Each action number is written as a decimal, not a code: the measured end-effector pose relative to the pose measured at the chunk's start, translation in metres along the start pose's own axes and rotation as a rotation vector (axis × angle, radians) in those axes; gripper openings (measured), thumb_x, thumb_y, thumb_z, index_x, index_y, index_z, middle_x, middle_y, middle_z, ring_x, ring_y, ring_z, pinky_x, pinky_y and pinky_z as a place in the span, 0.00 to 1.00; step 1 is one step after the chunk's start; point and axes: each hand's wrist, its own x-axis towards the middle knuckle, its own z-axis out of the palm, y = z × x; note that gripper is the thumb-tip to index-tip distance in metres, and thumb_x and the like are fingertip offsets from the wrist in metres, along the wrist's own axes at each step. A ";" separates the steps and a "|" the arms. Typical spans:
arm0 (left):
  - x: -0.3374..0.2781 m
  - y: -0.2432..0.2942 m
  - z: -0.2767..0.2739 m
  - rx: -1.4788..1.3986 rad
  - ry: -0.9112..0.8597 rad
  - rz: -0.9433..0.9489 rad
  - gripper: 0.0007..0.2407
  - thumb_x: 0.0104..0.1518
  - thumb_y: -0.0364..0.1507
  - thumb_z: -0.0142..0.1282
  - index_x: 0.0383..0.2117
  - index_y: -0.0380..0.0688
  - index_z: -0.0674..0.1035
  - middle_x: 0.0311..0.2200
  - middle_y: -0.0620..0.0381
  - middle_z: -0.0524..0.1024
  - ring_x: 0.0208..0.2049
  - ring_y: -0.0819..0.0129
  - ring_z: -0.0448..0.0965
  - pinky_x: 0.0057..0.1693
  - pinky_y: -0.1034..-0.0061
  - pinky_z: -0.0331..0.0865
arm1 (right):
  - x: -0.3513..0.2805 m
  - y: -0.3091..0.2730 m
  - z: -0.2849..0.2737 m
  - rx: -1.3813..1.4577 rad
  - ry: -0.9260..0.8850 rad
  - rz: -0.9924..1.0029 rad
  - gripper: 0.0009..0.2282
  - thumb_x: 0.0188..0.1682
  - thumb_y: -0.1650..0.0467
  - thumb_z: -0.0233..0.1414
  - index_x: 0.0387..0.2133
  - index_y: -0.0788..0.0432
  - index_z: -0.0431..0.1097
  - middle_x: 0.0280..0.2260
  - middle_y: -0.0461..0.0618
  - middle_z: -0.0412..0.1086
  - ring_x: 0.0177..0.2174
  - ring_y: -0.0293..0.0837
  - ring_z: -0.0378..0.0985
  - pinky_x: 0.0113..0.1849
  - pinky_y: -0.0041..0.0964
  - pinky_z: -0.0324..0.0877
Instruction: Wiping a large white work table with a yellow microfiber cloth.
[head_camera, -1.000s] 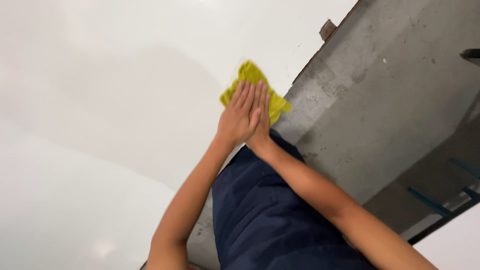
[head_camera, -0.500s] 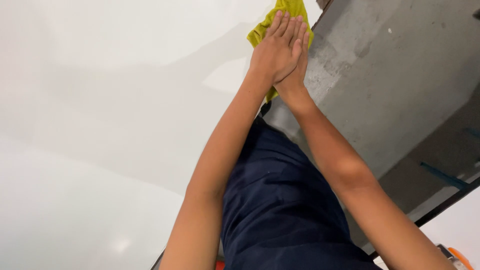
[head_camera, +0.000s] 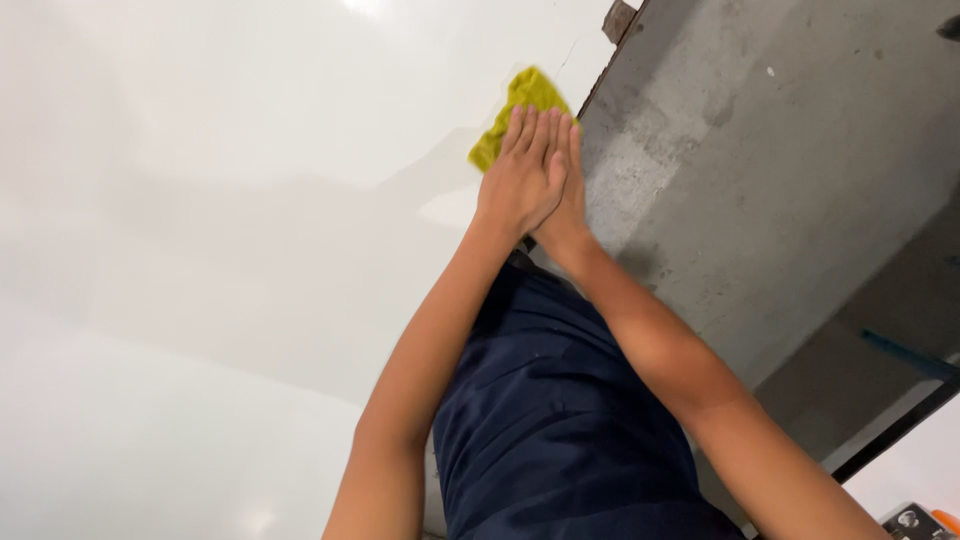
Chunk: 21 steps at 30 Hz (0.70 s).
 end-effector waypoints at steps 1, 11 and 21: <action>0.023 -0.001 0.003 -0.002 0.002 0.001 0.26 0.66 0.38 0.34 0.67 0.35 0.63 0.68 0.38 0.60 0.72 0.42 0.50 0.74 0.62 0.44 | 0.015 0.008 -0.011 -0.002 0.000 -0.001 0.32 0.66 0.58 0.37 0.72 0.70 0.37 0.71 0.72 0.37 0.72 0.61 0.36 0.69 0.58 0.34; 0.048 -0.009 0.012 0.090 0.060 0.080 0.26 0.67 0.39 0.30 0.68 0.35 0.62 0.69 0.42 0.59 0.73 0.47 0.51 0.76 0.62 0.40 | 0.040 -0.002 -0.060 0.036 0.057 0.046 0.32 0.63 0.59 0.42 0.71 0.70 0.41 0.71 0.73 0.40 0.70 0.65 0.38 0.68 0.58 0.33; -0.100 -0.011 0.007 -0.147 0.091 -0.138 0.25 0.67 0.36 0.37 0.68 0.35 0.62 0.70 0.39 0.59 0.73 0.41 0.49 0.74 0.60 0.46 | -0.067 -0.072 -0.033 0.040 0.044 -0.133 0.29 0.59 0.65 0.42 0.70 0.70 0.46 0.69 0.73 0.45 0.69 0.68 0.42 0.68 0.60 0.38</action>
